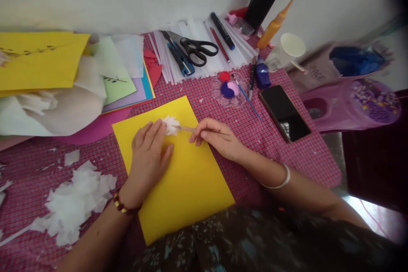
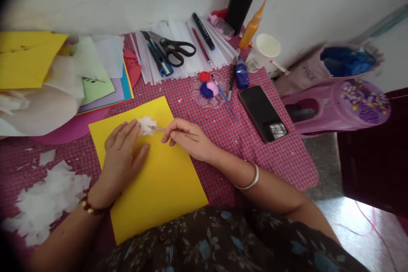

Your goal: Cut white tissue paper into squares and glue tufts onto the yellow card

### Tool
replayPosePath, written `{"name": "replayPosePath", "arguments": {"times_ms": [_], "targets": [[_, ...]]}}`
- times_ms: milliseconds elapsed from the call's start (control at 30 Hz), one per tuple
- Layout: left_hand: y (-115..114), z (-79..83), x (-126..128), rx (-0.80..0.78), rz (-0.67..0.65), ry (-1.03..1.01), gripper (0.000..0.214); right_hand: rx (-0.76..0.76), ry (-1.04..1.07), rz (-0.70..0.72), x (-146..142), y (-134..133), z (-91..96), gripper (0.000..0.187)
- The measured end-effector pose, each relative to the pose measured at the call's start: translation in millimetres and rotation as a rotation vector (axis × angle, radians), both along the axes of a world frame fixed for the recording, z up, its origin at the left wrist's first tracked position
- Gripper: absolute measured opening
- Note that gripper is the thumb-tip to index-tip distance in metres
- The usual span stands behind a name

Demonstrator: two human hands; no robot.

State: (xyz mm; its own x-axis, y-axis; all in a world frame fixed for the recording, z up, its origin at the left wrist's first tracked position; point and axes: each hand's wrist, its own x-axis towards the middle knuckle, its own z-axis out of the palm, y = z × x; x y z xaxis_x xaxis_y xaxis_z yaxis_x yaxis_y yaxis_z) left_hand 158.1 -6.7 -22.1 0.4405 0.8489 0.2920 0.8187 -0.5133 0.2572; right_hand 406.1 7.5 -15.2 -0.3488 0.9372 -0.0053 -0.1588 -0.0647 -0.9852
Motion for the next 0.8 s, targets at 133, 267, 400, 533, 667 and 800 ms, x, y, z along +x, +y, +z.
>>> {"name": "replayPosePath", "arguments": {"times_ms": [133,267,400,533,667,800], "targets": [[-3.2,0.4,-1.1,-0.033,0.018,0.031,0.069,0.02,-0.084,0.024,0.3,-1.6,4.4,0.013],[-4.4,1.1,-1.4,-0.064,0.054,0.052,0.065,0.056,-0.169,0.04,0.8,-2.9,7.5,0.016],[-4.7,5.9,-1.5,-0.048,0.069,0.02,0.06,0.055,-0.199,0.031,1.7,-4.1,6.9,0.017],[-4.4,8.6,-2.8,-0.012,0.08,-0.015,0.047,0.019,-0.153,0.015,2.6,-5.4,4.2,0.016],[-4.0,6.4,-2.4,-0.025,0.101,-0.052,0.032,-0.028,-0.056,-0.012,4.7,-9.5,4.2,0.005],[-3.3,3.6,-0.1,-0.056,0.121,-0.054,0.025,-0.037,0.033,-0.082,7.4,-11.4,13.5,0.01]]}}
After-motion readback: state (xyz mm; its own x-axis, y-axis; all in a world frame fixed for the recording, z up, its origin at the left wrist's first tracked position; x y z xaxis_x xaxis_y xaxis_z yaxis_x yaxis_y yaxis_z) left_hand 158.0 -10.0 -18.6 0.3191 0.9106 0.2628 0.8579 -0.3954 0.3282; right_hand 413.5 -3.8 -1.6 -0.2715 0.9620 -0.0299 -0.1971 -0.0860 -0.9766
